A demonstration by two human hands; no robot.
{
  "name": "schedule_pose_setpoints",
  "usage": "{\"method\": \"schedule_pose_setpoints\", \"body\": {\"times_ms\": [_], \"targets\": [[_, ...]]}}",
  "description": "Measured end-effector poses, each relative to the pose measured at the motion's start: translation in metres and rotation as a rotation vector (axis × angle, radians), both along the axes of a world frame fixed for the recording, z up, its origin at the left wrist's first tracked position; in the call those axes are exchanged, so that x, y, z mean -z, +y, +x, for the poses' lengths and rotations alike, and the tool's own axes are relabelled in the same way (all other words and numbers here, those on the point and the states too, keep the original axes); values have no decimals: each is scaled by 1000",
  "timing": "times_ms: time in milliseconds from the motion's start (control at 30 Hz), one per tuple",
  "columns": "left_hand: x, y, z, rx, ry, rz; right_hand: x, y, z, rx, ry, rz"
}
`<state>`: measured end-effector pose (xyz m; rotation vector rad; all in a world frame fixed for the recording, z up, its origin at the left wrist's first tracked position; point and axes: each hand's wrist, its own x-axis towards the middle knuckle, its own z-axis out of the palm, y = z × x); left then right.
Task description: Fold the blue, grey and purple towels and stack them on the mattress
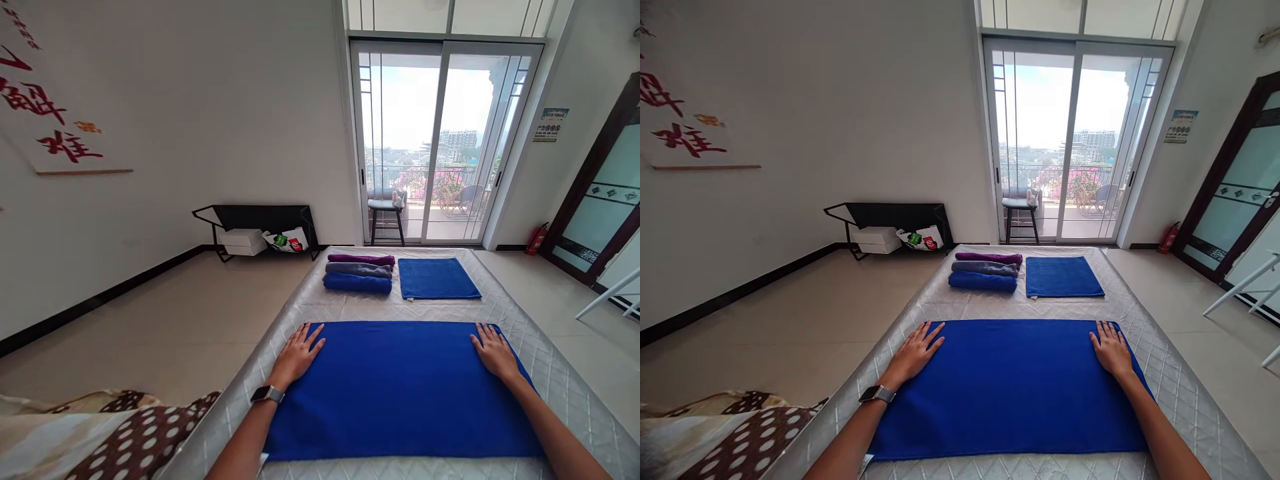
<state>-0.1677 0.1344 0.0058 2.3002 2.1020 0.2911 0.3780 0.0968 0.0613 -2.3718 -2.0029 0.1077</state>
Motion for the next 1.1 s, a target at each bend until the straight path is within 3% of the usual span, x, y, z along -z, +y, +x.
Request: {"method": "schedule_pose_setpoints", "body": {"times_ms": [133, 300, 467, 567, 633, 700, 767, 833, 967, 1100], "targets": [[0, 0, 0, -12, 23, -15, 1, -4, 21, 46, 14, 19], [-2, 1, -4, -30, 39, -50, 0, -5, 16, 49, 15, 29], [-14, 12, 1, -67, 150, -134, 2, -4, 16, 64, 17, 33], [-20, 19, 40, -2, 169, -56, 5, -3, 17, 68, 30, 41], [-19, 22, 82, 159, 129, 57, 7, -2, 18, 66, 33, 43], [-16, 25, 124, 418, 67, 153, 9, -1, 19, 64, 22, 39], [-10, 29, 155, 517, 59, 171, 11, 0, 21, 61, 8, 35], [-5, 33, 171, 545, 57, 173, 14, 0, 23, 53, 3, 43], [3, 39, 173, 486, 35, 155, 16, 1, 26, 44, 14, 78], [5, 37, 140, 272, 17, 101, 14, 1, 25, 49, 3, 64]]}}
